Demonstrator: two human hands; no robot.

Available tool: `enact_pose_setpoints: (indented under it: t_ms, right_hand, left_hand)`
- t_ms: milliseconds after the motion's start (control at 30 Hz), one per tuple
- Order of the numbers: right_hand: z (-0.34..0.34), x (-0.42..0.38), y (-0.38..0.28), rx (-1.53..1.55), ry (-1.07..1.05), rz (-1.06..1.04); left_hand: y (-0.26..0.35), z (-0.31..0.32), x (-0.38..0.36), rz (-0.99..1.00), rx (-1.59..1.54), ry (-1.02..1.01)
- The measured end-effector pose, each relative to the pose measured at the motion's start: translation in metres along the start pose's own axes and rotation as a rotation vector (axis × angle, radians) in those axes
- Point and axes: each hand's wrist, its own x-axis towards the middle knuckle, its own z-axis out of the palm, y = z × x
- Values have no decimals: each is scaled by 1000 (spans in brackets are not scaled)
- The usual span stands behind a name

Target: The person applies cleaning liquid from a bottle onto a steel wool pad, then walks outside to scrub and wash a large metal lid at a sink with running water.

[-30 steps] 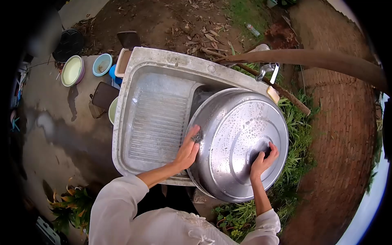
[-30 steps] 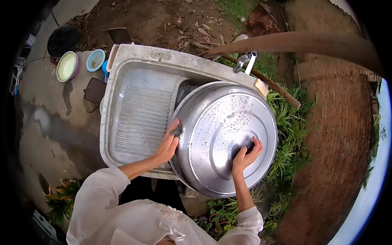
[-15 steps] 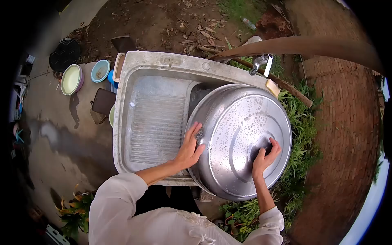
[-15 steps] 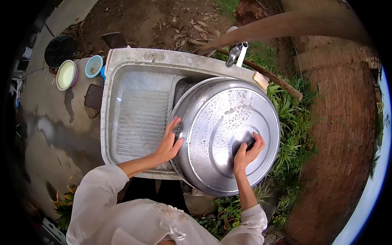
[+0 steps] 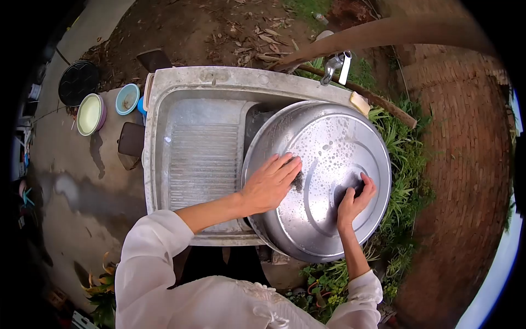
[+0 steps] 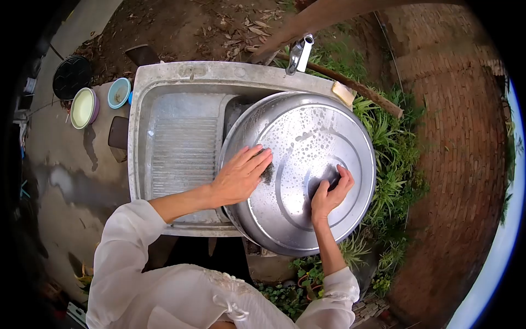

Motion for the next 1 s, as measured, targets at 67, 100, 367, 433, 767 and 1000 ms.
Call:
enact_pose_setpoints:
  t_ms: [67, 100, 367, 433, 767, 1000]
  right_hand:
    - [1, 1, 1, 13, 0, -10]
    - [1, 2, -2, 17, 6, -13]
    - [0, 3, 0, 26, 22, -4]
    - [0, 2, -2, 54, 20, 14]
    - [1, 2, -3, 5, -11, -31]
    - [0, 0, 1, 16, -47, -15]
  left_hand:
    - [4, 9, 27, 75, 81, -36]
    - [-8, 18, 62, 61, 111, 14]
    - [-3, 28, 84, 44, 102, 21]
    - [19, 10, 20, 31, 92, -29]
    - [-112, 59, 55, -625, -511, 125]
    - [-31, 68, -108, -670, -577, 299]
